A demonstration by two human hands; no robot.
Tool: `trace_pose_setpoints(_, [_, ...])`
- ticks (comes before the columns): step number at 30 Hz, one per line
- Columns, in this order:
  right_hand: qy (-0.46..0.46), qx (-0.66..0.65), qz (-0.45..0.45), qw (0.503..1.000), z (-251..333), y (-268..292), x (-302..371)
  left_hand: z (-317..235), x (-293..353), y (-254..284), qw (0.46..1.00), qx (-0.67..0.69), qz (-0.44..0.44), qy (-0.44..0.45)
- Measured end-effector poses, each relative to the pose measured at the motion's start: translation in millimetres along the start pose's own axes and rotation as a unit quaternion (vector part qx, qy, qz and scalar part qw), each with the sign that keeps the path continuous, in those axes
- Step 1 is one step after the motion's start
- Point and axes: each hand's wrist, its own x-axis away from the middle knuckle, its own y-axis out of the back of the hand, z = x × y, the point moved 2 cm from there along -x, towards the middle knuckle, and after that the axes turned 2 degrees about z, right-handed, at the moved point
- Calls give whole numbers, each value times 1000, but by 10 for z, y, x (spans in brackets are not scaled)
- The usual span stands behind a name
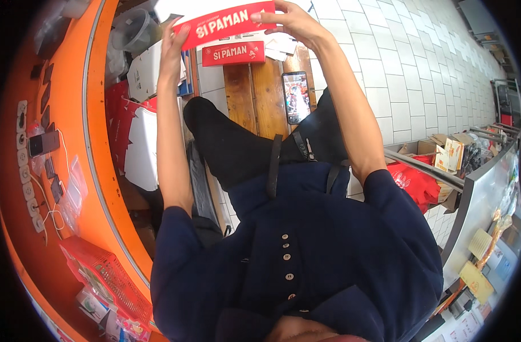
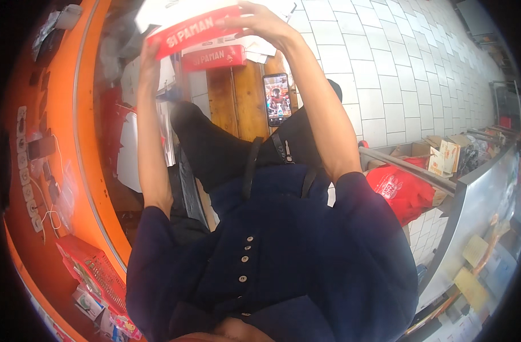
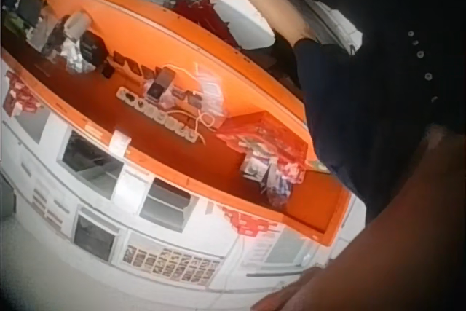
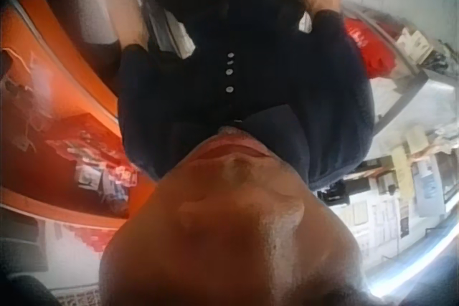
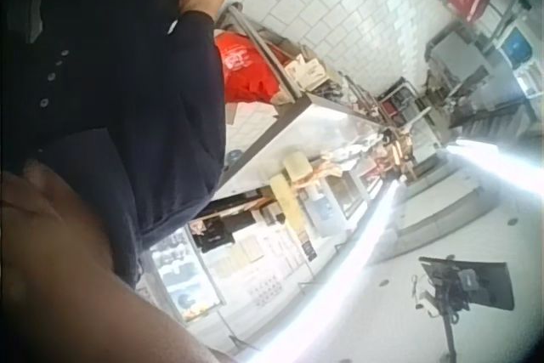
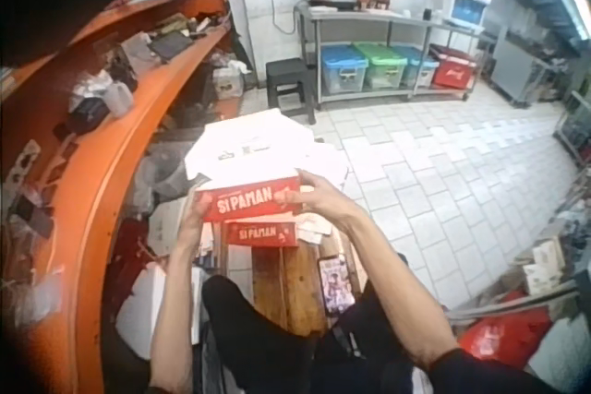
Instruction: The person assembles cardboard food boxes by hand, folding the flaps of flat red and white cardboard sheets into shape and stacking them on a bench.
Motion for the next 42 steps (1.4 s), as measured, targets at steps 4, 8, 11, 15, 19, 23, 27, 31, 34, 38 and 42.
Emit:
trace_pose_setpoints(4, [-137, -11, 66, 988, -760, 53, -106, 423, -382, -258, 995, -26, 51, 84])
trace_pose_setpoints(8, [-244, -1, 88, 966, -818, -253, 89, 963, -352, -63, 982, -88, 31, 165])
trace_pose_setpoints(11, [-304, -27, 125, 944, -978, -342, 206, 1157, -107, -59, 975, -65, 57, 206])
trace_pose_setpoints(15, [-304, -109, 116, 939, -1233, -448, 532, 1197, 349, -176, 982, -91, 38, 160])
trace_pose_setpoints(19, [-241, -120, 140, 953, -956, -520, 676, 1225, 649, -11, 993, -112, 2, 37])
trace_pose_setpoints(23, [-50, 12, 111, 993, -1027, -333, 508, 1001, 682, -183, 990, -95, -24, -106])
trace_pose_setpoints(27, [-31, 105, 122, 987, -1326, -146, 531, 1237, 868, -358, 978, -158, -5, -136])
trace_pose_setpoints(31, [-5, 101, 200, 975, -1455, -140, 538, 1389, 1079, -277, 987, -131, 8, -91])
trace_pose_setpoints(34, [60, 159, 246, 954, -1560, -87, 506, 1450, 1115, -181, 987, -155, 25, -44])
trace_pose_setpoints(38, [75, 213, 281, 933, -1506, -113, 375, 1452, 1145, -111, 978, -200, 29, -49])
trace_pose_setpoints(42, [79, 194, 280, 937, -1513, -88, 334, 1359, 1131, -184, 967, -244, 27, -73])
